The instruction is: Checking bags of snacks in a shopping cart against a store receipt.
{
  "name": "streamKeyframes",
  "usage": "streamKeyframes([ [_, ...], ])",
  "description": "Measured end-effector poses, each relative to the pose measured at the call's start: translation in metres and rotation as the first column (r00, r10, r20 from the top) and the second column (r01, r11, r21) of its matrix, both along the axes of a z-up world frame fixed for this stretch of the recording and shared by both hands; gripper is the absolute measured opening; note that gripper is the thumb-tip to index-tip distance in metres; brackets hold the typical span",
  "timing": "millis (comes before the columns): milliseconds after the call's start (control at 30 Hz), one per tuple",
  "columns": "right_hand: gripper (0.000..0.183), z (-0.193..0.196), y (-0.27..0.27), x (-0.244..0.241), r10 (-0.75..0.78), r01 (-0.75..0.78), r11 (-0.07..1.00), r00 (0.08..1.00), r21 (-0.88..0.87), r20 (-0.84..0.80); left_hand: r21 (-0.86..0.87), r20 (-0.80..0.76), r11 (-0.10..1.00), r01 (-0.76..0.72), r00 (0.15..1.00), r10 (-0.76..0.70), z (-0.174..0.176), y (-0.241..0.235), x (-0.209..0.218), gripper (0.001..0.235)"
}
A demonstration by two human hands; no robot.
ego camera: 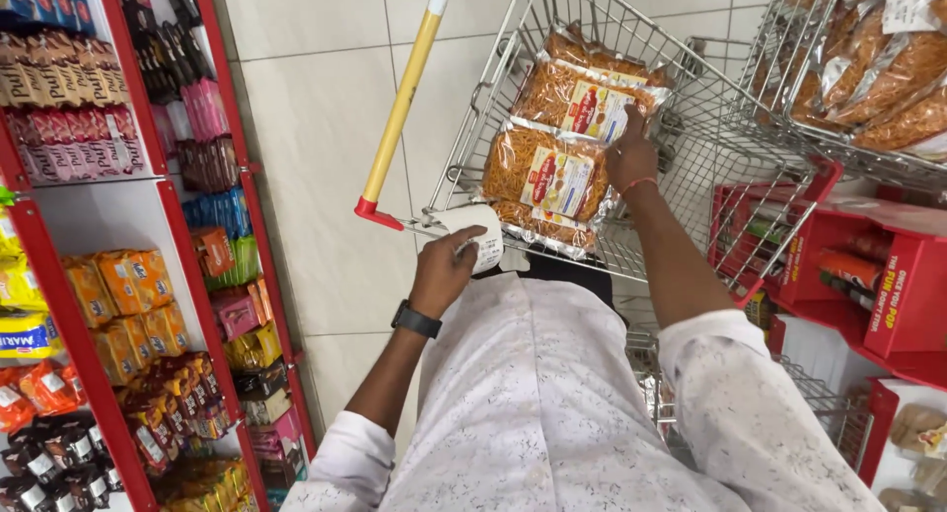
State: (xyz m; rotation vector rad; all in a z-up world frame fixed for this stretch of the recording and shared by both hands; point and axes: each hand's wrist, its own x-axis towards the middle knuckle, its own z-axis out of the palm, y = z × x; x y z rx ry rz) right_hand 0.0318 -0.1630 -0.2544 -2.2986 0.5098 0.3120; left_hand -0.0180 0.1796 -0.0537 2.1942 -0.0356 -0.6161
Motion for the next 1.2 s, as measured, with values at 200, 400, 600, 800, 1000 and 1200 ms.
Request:
streamKeyframes([
  [200, 0.075, 0.104, 0.011, -0.013, 0.009, -0.037, 0.965, 0.994, 0.26, 0.108, 0.008, -0.022, 1.0, 0.013, 1.0, -0.013, -0.015, -0.004, 0.0, 0.03],
  [400, 0.073, 0.233, 0.026, -0.041, 0.262, -0.307, 0.95, 0.878, 0.05, 0.4, 0.063, 0.114, 0.989, 0.13, 0.984, -0.137, -0.029, -0.015, 0.012, 0.041],
  [600, 0.086, 0.274, 0.015, -0.064, -0.362, -0.057, 0.763, 0.788, 0.643, 0.499, -0.165, -0.17, 0.963, 0.211, 0.956, -0.238, -0.096, -0.03, 0.022, 0.063],
  [800, 0.093, 0.306, 0.011, -0.096, -0.606, -0.053, 0.576, 0.641, 0.816, 0.47, -0.763, -0.548, 0.539, -0.356, 0.799, -0.248, -0.043, -0.075, 0.042, 0.08],
  [1000, 0.088, 0.299, 0.014, -0.13, -0.585, 0.119, 0.709, 0.65, 0.695, 0.484, -0.845, -0.526, 0.125, -0.52, 0.85, -0.02, 0.004, -0.113, 0.05, 0.075],
  [1200, 0.032, 0.3, 0.03, -0.128, -0.507, -0.058, 0.78, 0.526, 0.624, 0.683, -0.831, -0.333, 0.414, -0.371, 0.929, 0.163, 0.038, -0.106, 0.052, 0.051],
])
